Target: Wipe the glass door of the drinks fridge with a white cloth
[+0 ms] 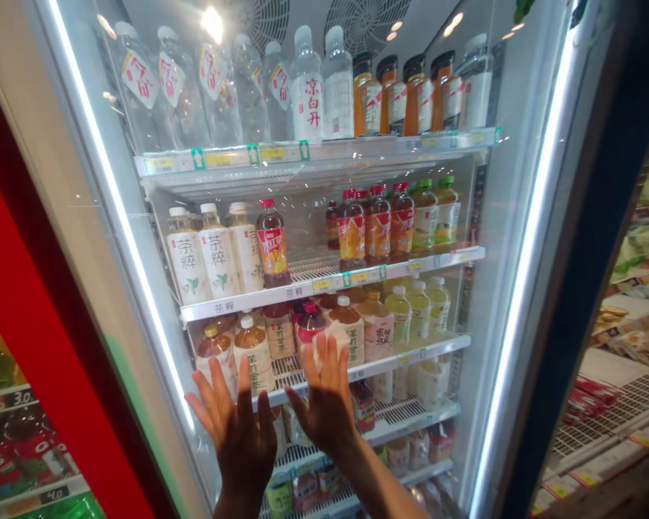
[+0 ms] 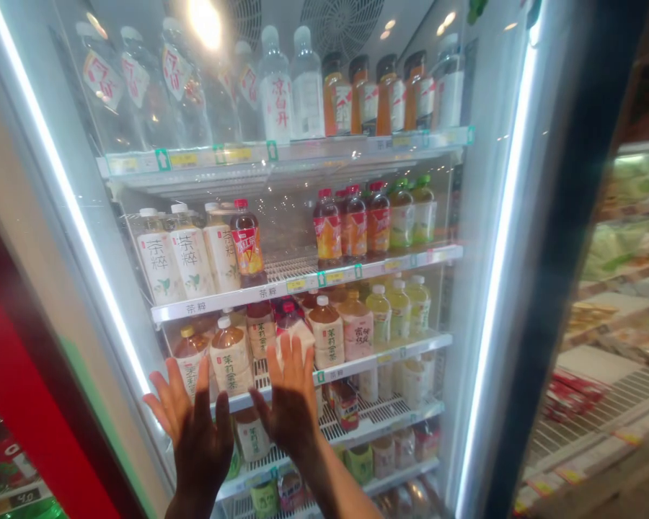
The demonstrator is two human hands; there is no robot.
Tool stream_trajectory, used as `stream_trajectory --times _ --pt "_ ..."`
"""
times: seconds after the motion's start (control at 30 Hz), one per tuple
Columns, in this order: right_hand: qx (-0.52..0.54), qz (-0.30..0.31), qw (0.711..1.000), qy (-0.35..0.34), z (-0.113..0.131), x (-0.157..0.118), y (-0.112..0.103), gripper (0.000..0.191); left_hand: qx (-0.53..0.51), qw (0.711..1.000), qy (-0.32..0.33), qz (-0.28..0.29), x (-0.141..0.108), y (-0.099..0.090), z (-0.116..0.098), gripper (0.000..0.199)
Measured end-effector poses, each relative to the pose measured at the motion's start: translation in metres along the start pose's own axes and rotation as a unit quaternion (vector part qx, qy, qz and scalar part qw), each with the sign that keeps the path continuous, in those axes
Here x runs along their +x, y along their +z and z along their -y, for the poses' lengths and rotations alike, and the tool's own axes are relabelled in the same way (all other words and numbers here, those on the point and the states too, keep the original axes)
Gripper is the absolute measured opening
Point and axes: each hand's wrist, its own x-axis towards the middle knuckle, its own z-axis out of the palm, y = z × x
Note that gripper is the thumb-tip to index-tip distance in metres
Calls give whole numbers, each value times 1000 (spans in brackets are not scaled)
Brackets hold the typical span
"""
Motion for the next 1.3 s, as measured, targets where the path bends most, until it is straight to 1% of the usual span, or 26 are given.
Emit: stream_trajectory --times 0.07,0.1,0.13,0.17,0.27,0.3,0.33,0.37,0.47,0.5,0.53,0.57,0.63,0.7,0.73,0.77,0.87,0.9,0.93,0.97,1.03,1.1,1.13,1.17,1.2,1.3 --pt "-2 -26 999 28 -16 24 -7 85 -5 1000 19 -3 2 5 -10 78" --pt "-2 -31 999 33 -24 30 -10 87 -7 1000 28 -5 2 7 -17 78" --pt "-3 -28 999 29 -30 30 -12 88 -9 999 33 -7 3 11 -23 78" --pt "-6 -19 1000 18 -36 23 -12 88 -9 999 35 -8 3 14 -30 77" --pt "-19 11 1000 -7 -52 -20 -9 83 -18 999 30 -6 2 28 -51 75" --pt "-19 14 1000 -10 -59 -30 -8 82 -26 999 32 -5 1 34 -59 75" --pt "-17 11 1000 -7 -69 -33 -7 81 -34 999 36 -6 1 40 -67 75" --pt "-17 -1 1000 1 -80 -29 -8 82 -41 998 42 -7 1 46 -76 75" --pt "-23 -55 998 35 -117 6 -19 87 -47 997 64 -9 0 65 -106 77" --pt "-25 -61 997 39 -129 14 -24 86 -46 997 68 -9 0 71 -117 79" --pt "-23 -55 998 35 -140 15 -28 86 -45 996 70 -9 0 76 -128 80" --pt "-19 -39 999 24 -150 8 -31 86 -42 997 70 -9 -1 82 -139 81" --pt "-13 -13 1000 -1 -168 -18 -35 84 -34 997 64 -10 -2 92 -161 83" --pt "-13 -6 1000 -22 -189 -42 -40 80 -27 998 59 -11 -3 103 -182 84" --pt "-14 -8 999 -28 -202 -45 -45 79 -24 998 56 -12 -4 108 -193 84" --pt "-14 -11 999 -28 -216 -42 -51 78 -22 998 53 -14 -6 114 -204 84" --pt "-9 -36 999 3 -258 -9 -70 79 -27 998 48 -15 -14 131 -235 83" --pt "-6 -43 999 14 -271 -1 -75 79 -31 998 49 -11 -17 137 -245 82" --pt "-2 -42 999 19 -281 0 -78 78 -35 998 51 -6 -20 142 -254 82" --pt "2 -31 999 17 -289 -7 -80 79 -39 998 52 -1 -22 146 -263 81" --pt "4 -5 1000 12 -303 -36 -80 79 -42 998 53 6 -26 154 -278 81" --pt "-3 2 1000 6 -318 -62 -83 80 -43 998 47 5 -26 160 -291 82" --pt "-7 -2 1000 8 -327 -66 -86 80 -45 998 43 3 -25 163 -298 83" --pt "-10 -9 1000 16 -337 -62 -90 79 -48 998 39 1 -24 165 -304 83" --pt "-12 -19 999 31 -349 -51 -95 78 -52 998 35 -1 -23 167 -310 83" --pt "-20 -52 995 85 -378 -7 -108 77 -70 997 30 0 -21 174 -324 82"
